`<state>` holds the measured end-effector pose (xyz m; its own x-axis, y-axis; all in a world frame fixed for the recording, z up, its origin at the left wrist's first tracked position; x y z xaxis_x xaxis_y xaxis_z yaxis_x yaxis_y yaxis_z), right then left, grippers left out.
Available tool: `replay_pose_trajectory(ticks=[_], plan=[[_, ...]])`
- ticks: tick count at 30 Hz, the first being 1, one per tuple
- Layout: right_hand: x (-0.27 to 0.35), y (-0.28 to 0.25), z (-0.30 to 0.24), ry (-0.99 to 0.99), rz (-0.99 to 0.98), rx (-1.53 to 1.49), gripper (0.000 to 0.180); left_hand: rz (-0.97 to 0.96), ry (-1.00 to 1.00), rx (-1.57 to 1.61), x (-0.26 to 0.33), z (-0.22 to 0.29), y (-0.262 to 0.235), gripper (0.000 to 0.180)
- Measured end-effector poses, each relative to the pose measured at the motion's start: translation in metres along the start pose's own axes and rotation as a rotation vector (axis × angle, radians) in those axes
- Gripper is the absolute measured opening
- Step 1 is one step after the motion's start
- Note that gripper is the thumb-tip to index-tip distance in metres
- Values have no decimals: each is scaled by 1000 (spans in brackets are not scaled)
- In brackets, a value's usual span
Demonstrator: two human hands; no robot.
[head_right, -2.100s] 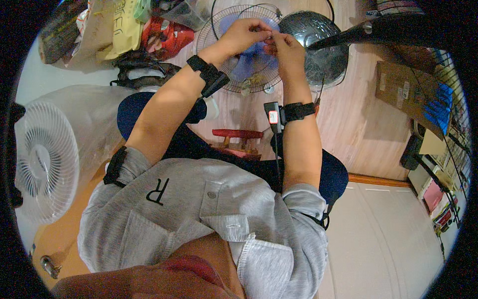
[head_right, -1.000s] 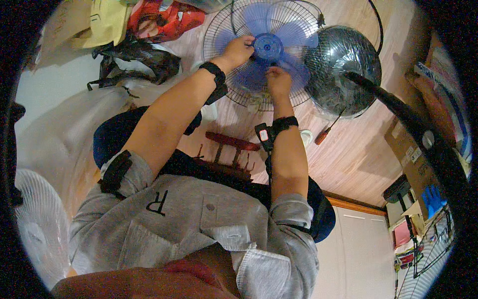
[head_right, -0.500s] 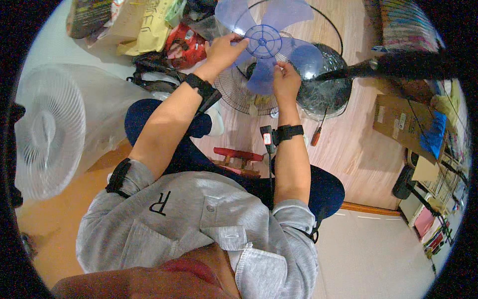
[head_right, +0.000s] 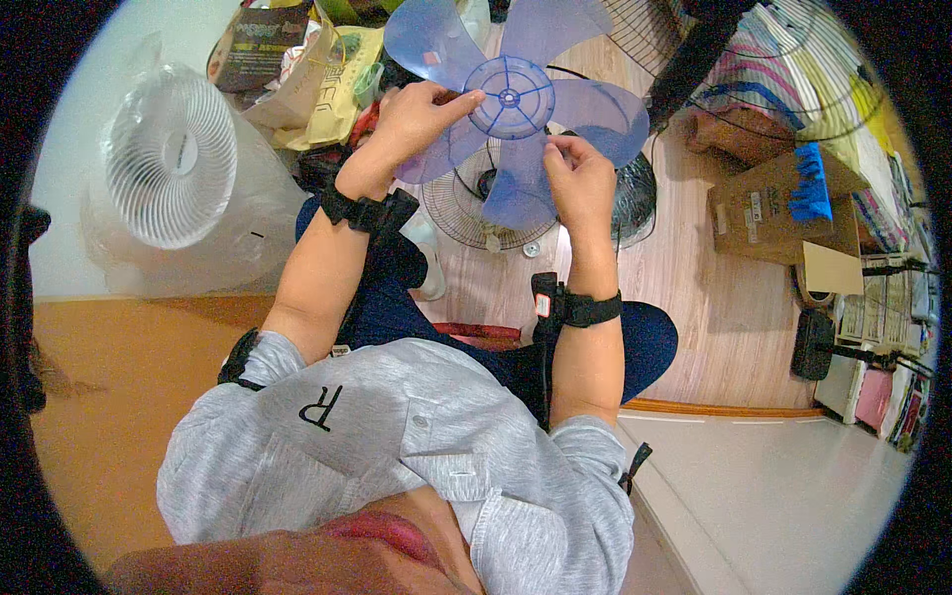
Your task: The person assembles a standing fan by attaching a blue fan blade to the motor shaft, securing it with a white nut, and then fitting the front protective cage. The person uses a cloth to wipe the motor area during the process.
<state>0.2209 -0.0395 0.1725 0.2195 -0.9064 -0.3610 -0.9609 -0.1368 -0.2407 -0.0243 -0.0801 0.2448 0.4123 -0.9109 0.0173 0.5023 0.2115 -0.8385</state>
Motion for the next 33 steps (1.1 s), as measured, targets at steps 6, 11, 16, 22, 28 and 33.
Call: replay_pose_trajectory(ticks=[6,11,16,22,28,33], plan=[[11,-34,-47,133,-24,-146,34,-47,76,96,19,19,-10,66],[16,-47,-64,221,-122,-527,40,-46,232,194,10,29,-11,62],[8,-45,-65,99,-11,-558,44,161,428,230,4,44,-24,49],[-8,-50,-60,-157,69,-111,43,395,778,347,21,61,-36,43],[0,-50,-77,-531,105,367,48,939,968,51,51,69,-17,42],[-35,-35,-21,-105,-47,-745,52,1099,991,10,47,71,-2,48]])
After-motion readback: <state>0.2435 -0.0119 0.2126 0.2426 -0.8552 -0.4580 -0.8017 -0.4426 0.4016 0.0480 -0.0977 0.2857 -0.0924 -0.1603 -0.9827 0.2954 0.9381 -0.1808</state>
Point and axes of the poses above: each hand's wrist, its own x-axis away from the middle knuckle, its own y-axis out of the palm, z = x × y, the point moved 5 cm from there along -x, towards the middle knuckle, and after that the axes turned 14 degrees about -y, right-handed, at the moved point
